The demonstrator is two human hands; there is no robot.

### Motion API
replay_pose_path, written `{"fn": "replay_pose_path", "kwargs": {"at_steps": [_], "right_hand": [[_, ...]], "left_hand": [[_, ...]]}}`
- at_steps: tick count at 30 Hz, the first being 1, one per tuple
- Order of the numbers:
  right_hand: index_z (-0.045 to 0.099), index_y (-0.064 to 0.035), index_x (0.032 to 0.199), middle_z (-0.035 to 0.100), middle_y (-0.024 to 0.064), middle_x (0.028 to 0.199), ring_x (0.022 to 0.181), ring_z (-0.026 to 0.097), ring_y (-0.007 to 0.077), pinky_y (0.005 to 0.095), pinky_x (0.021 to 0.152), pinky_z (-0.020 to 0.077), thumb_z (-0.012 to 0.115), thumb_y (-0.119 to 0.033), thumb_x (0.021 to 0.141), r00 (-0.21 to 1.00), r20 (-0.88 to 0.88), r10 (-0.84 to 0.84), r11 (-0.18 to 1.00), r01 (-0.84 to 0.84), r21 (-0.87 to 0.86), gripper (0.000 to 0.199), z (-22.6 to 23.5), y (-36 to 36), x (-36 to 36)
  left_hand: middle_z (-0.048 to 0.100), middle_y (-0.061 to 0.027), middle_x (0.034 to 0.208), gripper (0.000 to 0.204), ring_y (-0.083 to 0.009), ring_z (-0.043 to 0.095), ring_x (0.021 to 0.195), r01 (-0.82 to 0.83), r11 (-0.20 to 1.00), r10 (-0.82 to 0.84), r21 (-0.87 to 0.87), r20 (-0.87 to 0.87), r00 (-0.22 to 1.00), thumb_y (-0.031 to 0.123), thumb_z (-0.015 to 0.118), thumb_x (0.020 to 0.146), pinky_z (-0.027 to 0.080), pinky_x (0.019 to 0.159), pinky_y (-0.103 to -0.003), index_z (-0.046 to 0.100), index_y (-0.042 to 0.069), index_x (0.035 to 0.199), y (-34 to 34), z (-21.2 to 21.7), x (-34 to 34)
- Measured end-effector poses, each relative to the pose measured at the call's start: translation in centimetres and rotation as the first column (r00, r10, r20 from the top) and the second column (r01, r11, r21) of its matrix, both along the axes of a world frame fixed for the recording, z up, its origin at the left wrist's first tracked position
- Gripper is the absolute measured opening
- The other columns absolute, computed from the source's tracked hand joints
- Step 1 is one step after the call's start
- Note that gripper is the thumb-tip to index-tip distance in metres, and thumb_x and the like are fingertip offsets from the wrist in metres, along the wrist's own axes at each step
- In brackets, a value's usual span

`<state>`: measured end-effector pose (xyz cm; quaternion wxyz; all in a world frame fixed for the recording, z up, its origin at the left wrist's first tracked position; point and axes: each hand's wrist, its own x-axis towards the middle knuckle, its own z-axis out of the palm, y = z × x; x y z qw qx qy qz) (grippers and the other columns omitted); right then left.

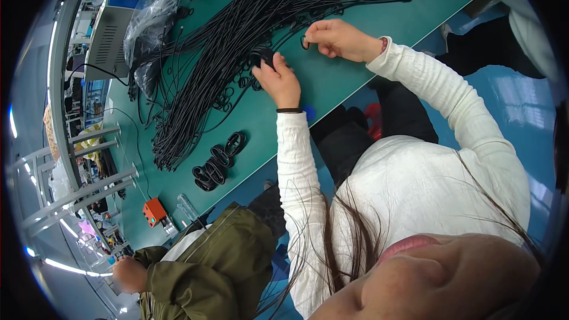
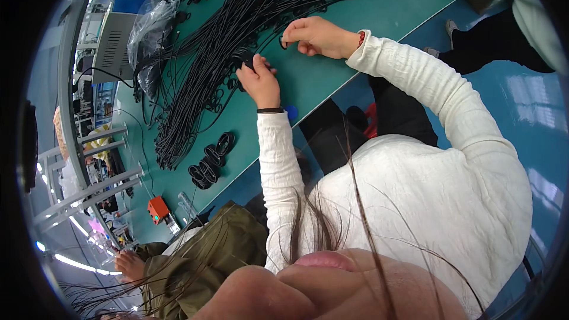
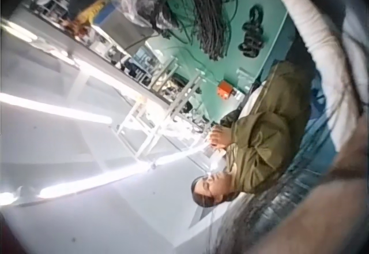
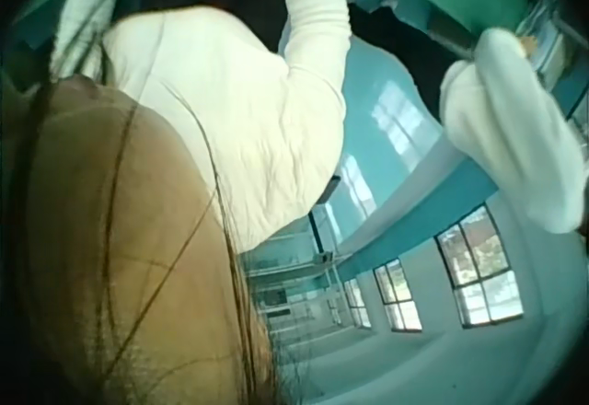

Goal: The recorder is sorting and wrapping long black cables at an industrial workstation.

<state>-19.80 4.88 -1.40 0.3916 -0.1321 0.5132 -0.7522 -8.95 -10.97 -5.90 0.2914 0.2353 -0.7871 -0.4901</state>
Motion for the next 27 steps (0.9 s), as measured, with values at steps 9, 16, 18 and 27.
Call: {"fn": "replay_pose_path", "kwargs": {"at_steps": [9, 16, 18, 27], "right_hand": [[0.068, -0.006, 0.087, 0.053, -0.0043, 0.066, 0.052, 0.035, 0.0029, 0.0146, 0.045, 0.0281, 0.063, -0.018, 0.089, 0.926, -0.338, 0.17, 0.972, -0.101, 0.214, 0.013, 0.2, 0.4, -1.1], [0.066, -0.0068, 0.086, 0.051, -0.0045, 0.065, 0.051, 0.034, 0.0027, 0.0156, 0.045, 0.0277, 0.064, -0.017, 0.088, 0.936, -0.305, 0.178, 0.97, -0.115, 0.214, 0.011, -0.1, 1.1, -1.5], [0.065, -0.0072, 0.084, 0.049, -0.0048, 0.065, 0.051, 0.034, 0.0028, 0.0162, 0.045, 0.0277, 0.064, -0.017, 0.087, 0.94, -0.29, 0.182, 0.967, -0.116, 0.228, 0.01, -0.1, 1.1, -1.5], [0.065, -0.0066, 0.086, 0.051, -0.0038, 0.065, 0.05, 0.035, 0.0035, 0.0162, 0.044, 0.0279, 0.063, -0.016, 0.088, 0.946, -0.264, 0.187, 0.98, -0.161, 0.117, 0.01, 0.2, 0.8, -0.6]], "left_hand": [[0.054, -0.0146, 0.084, 0.024, -0.0292, 0.052, 0.072, 0.09, 0.667, 0.088, -0.739, 0.198, 0.976, 0.022, 0.056, 0.092, 0.045, 0.063, -0.039, 0.061, -0.001, 0.086, -2.8, 4.8, 0.3], [0.06, -0.0087, 0.081, 0.025, -0.0169, 0.055, 0.071, 0.168, 0.985, -0.138, -0.049, 0.371, 0.918, 0.025, 0.057, 0.093, 0.045, 0.06, -0.033, 0.062, 0.005, 0.079, -6.6, 9.4, -0.1], [0.061, -0.0088, 0.083, 0.024, -0.0161, 0.056, 0.069, 0.111, 0.97, -0.186, 0.217, 0.363, 0.913, 0.024, 0.057, 0.094, 0.046, 0.059, -0.031, 0.062, 0.005, 0.08, -7.0, 10.9, -0.2], [0.06, -0.007, 0.079, 0.022, -0.0133, 0.057, 0.064, 0.161, 0.955, -0.132, 0.25, -0.129, 0.983, 0.022, 0.054, 0.095, 0.048, 0.056, -0.023, 0.058, 0.002, 0.088, 2.3, 6.6, -3.4]]}}
